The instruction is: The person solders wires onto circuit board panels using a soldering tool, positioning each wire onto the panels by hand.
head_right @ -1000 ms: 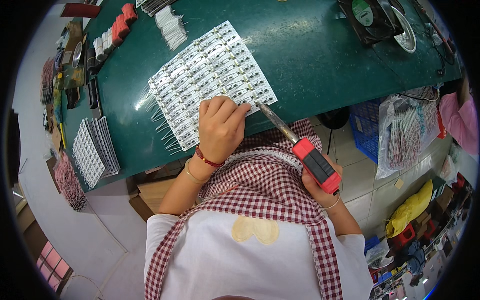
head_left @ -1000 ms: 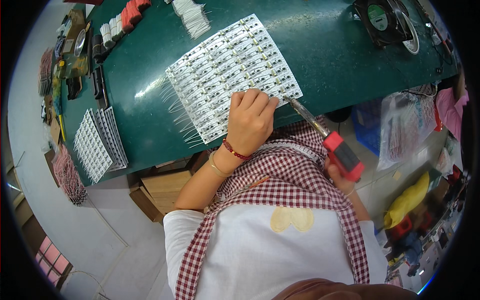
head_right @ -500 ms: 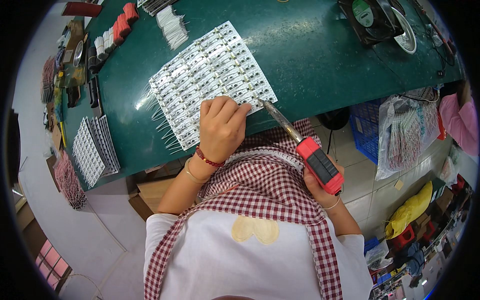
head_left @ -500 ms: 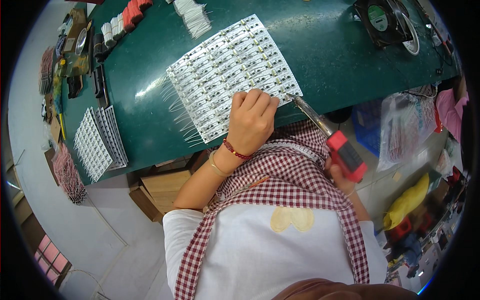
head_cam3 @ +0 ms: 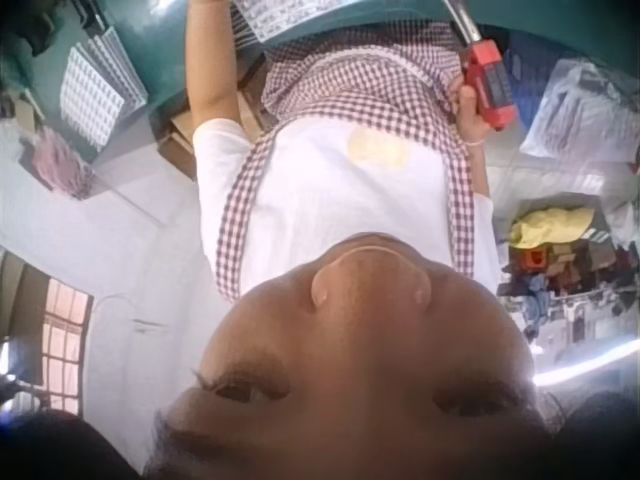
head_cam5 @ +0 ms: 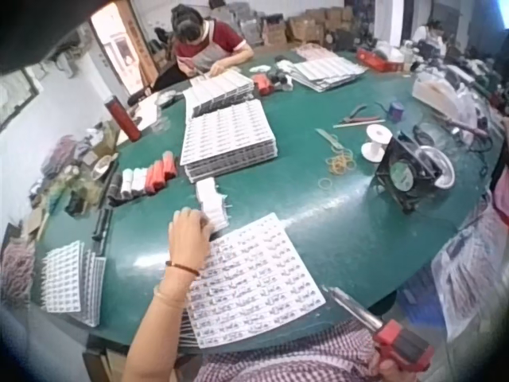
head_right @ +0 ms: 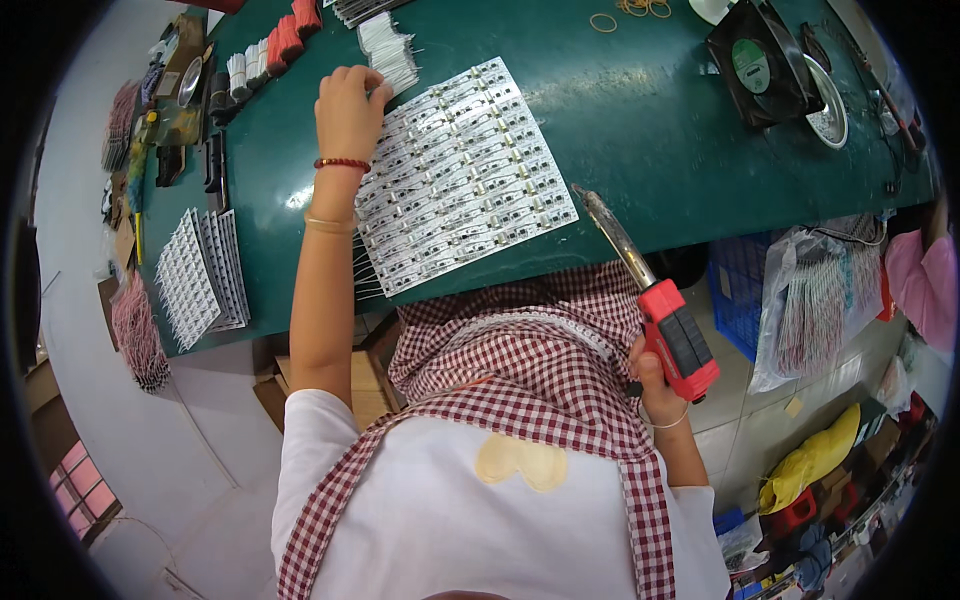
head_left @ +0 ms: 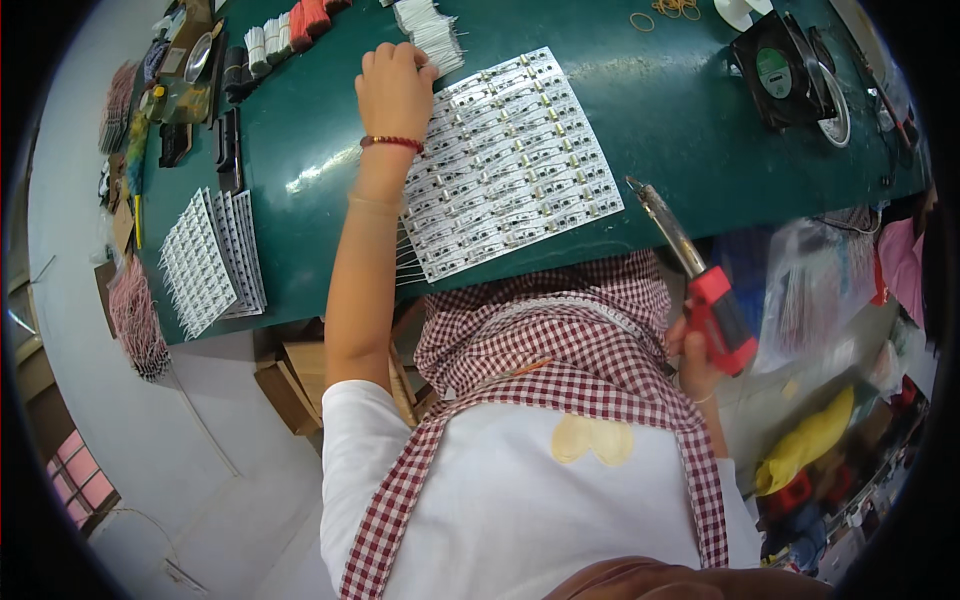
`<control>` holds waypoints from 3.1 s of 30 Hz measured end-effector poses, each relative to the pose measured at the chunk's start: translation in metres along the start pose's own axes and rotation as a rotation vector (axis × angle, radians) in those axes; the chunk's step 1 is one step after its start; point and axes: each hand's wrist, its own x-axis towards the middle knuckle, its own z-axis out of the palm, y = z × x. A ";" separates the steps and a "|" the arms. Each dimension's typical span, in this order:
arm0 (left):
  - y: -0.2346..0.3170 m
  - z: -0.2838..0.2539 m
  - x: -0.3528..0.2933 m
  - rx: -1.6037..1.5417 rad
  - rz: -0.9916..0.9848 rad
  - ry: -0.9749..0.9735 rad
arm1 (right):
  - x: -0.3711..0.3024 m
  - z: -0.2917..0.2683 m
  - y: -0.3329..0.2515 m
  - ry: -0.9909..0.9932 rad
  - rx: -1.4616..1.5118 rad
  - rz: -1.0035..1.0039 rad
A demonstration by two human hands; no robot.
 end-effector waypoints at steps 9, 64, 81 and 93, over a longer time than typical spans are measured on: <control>0.001 0.009 0.004 0.069 0.073 0.024 | 0.000 0.005 -0.010 0.018 0.018 0.028; 0.115 -0.045 -0.122 -0.392 0.610 -0.138 | -0.012 -0.017 0.025 -0.037 -0.108 -0.051; 0.092 -0.088 -0.189 -0.258 0.316 -0.337 | 0.016 -0.001 0.003 0.038 0.225 -0.244; 0.052 -0.187 -0.150 -0.199 0.296 0.318 | 0.045 0.014 -0.018 0.032 0.266 -0.429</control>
